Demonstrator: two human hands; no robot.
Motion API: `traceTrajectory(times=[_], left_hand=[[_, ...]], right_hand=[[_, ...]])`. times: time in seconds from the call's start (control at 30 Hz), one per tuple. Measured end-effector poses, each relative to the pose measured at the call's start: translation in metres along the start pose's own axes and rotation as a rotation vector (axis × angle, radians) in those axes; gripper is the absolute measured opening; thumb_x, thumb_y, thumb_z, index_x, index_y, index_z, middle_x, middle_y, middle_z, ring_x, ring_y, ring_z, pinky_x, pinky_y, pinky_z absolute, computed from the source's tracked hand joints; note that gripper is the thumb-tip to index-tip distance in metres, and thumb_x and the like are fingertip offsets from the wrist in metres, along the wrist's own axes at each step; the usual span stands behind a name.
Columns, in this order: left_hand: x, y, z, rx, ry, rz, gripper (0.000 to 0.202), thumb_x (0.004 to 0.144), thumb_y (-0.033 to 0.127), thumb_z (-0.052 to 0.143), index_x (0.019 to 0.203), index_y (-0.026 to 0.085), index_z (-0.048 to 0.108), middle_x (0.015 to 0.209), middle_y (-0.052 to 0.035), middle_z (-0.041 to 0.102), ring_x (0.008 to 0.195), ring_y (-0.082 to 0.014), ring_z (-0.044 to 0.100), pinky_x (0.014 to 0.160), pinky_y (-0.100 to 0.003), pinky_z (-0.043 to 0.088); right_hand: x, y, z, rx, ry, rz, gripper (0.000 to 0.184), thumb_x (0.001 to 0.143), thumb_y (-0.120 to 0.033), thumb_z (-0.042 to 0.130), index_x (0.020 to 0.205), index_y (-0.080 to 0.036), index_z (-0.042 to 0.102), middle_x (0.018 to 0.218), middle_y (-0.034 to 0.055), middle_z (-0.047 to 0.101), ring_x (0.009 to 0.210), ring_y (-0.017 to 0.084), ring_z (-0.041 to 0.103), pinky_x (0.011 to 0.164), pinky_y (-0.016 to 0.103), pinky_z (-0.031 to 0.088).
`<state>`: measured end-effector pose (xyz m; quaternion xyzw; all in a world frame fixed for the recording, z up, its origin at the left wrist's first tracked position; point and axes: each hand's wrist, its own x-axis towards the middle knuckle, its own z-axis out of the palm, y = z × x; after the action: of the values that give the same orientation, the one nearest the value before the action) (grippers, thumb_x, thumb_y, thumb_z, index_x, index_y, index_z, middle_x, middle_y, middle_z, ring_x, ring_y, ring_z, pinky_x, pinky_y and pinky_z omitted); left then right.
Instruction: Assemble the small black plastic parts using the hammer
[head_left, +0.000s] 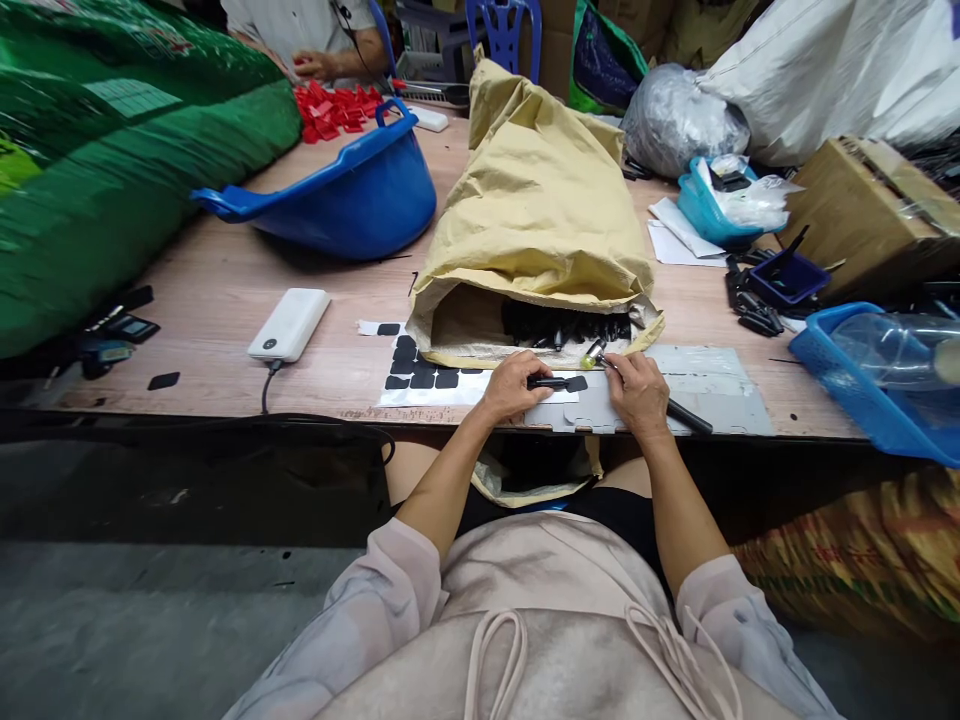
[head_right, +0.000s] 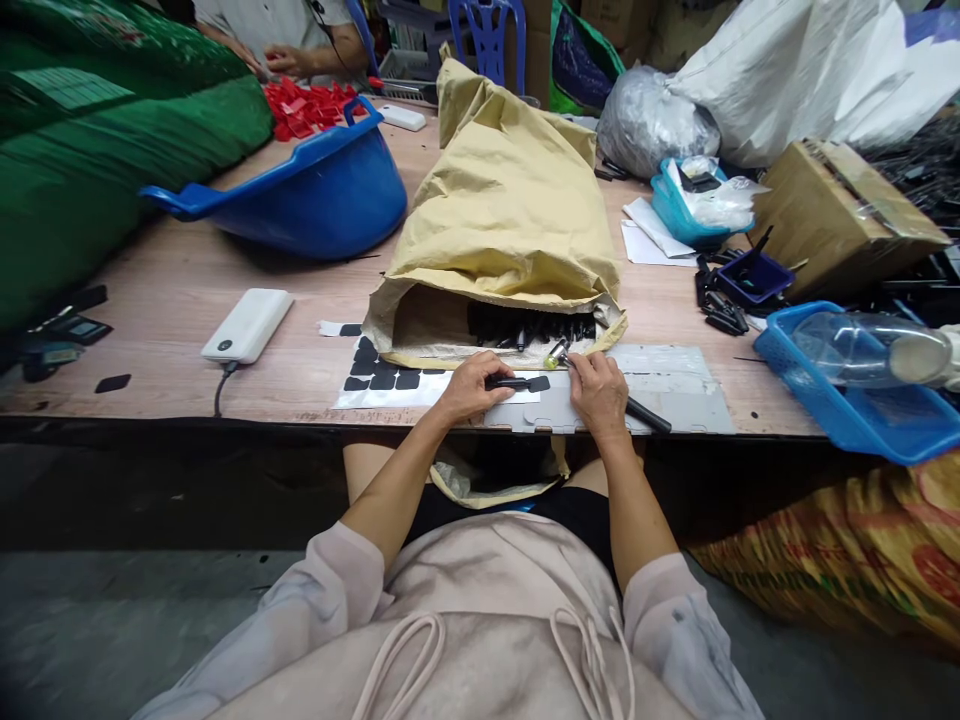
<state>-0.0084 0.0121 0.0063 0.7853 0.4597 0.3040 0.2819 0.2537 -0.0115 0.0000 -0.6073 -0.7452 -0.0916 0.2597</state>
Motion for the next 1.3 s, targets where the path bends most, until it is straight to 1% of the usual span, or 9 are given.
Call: traceTrajectory(times=[0.2, 0.37, 0.47, 0.67, 0.87, 0.97, 1.13, 1.2, 1.3], left_hand=[[-0.017, 0.023, -0.010, -0.223, -0.025, 0.068, 0.018, 0.091, 0.033, 0.068, 0.099, 0.020, 0.075, 0.097, -0.0077, 0.071, 0.097, -0.0250, 0.064, 0.092, -0.040, 0.052], [-0.062, 0.049, -0.004, -0.539, -0.533, 0.041, 0.030, 0.100, 0.045, 0.060, 0.111, 0.022, 0.076, 0.102, -0.0053, 0.077, 0.093, -0.0216, 0.070, 0.086, -0.030, 0.054], [-0.082, 0.037, 0.022, -0.328, -0.741, -0.060, 0.024, 0.096, 0.038, 0.064, 0.108, 0.024, 0.078, 0.100, -0.0038, 0.079, 0.092, -0.0225, 0.072, 0.082, -0.029, 0.053], [-0.102, 0.002, 0.063, 0.238, -0.782, -0.499, 0.044, 0.099, 0.035, 0.058, 0.140, 0.023, 0.066, 0.141, -0.0141, 0.070, 0.126, -0.0308, 0.069, 0.097, -0.036, 0.055], [-0.085, 0.034, 0.024, -0.077, -0.937, -0.135, 0.031, 0.093, 0.030, 0.064, 0.119, 0.020, 0.077, 0.108, -0.0092, 0.080, 0.099, -0.0246, 0.074, 0.084, -0.029, 0.055], [-0.050, 0.050, -0.013, -0.507, -0.718, -0.032, 0.030, 0.094, 0.039, 0.065, 0.112, 0.019, 0.078, 0.094, -0.0061, 0.079, 0.084, -0.0184, 0.072, 0.074, -0.025, 0.054], [0.034, 0.027, -0.048, -0.265, 0.392, -0.422, 0.026, 0.094, 0.032, 0.060, 0.104, 0.016, 0.077, 0.086, -0.0064, 0.075, 0.088, -0.0210, 0.070, 0.078, -0.028, 0.054], [0.058, 0.011, -0.049, -0.044, 0.461, -0.620, 0.023, 0.089, 0.025, 0.063, 0.103, 0.014, 0.079, 0.089, -0.0100, 0.077, 0.096, -0.0261, 0.072, 0.084, -0.031, 0.053], [0.073, -0.003, -0.044, 0.138, 0.341, -0.738, 0.028, 0.086, 0.026, 0.068, 0.107, 0.012, 0.080, 0.101, -0.0176, 0.079, 0.105, -0.0345, 0.073, 0.086, -0.036, 0.053]], right_hand=[[0.000, -0.002, -0.001, -0.004, 0.001, 0.014, 0.027, 0.101, -0.027, 0.054, 0.119, -0.024, 0.075, 0.096, 0.0073, 0.068, 0.090, 0.024, 0.054, 0.081, 0.034, 0.043], [0.000, -0.003, -0.003, 0.011, -0.027, 0.017, 0.028, 0.102, -0.029, 0.053, 0.119, -0.025, 0.075, 0.097, 0.0078, 0.067, 0.091, 0.024, 0.053, 0.081, 0.035, 0.043], [0.000, -0.003, -0.004, 0.008, -0.037, 0.024, 0.029, 0.102, -0.028, 0.053, 0.120, -0.024, 0.075, 0.097, 0.0080, 0.067, 0.092, 0.024, 0.053, 0.082, 0.035, 0.043], [0.000, -0.004, -0.003, -0.014, -0.011, 0.010, 0.028, 0.101, -0.028, 0.055, 0.119, -0.024, 0.076, 0.096, 0.0072, 0.068, 0.090, 0.024, 0.053, 0.081, 0.034, 0.042], [0.000, -0.004, -0.003, -0.022, 0.004, -0.001, 0.027, 0.102, -0.029, 0.054, 0.117, -0.024, 0.075, 0.095, 0.0071, 0.068, 0.089, 0.023, 0.054, 0.081, 0.034, 0.042], [0.000, -0.004, -0.003, -0.008, 0.005, 0.001, 0.027, 0.102, -0.029, 0.054, 0.118, -0.024, 0.075, 0.096, 0.0076, 0.068, 0.090, 0.024, 0.054, 0.081, 0.034, 0.042], [0.000, -0.004, -0.002, 0.007, -0.006, 0.009, 0.026, 0.101, -0.028, 0.055, 0.118, -0.024, 0.075, 0.095, 0.0074, 0.067, 0.090, 0.024, 0.053, 0.080, 0.034, 0.042], [0.000, -0.004, -0.003, 0.007, -0.007, 0.005, 0.026, 0.101, -0.027, 0.056, 0.118, -0.024, 0.075, 0.095, 0.0071, 0.067, 0.090, 0.024, 0.053, 0.080, 0.034, 0.042], [0.001, -0.004, -0.003, 0.008, -0.006, 0.001, 0.026, 0.100, -0.026, 0.056, 0.118, -0.024, 0.075, 0.096, 0.0069, 0.068, 0.090, 0.024, 0.054, 0.081, 0.034, 0.043]])
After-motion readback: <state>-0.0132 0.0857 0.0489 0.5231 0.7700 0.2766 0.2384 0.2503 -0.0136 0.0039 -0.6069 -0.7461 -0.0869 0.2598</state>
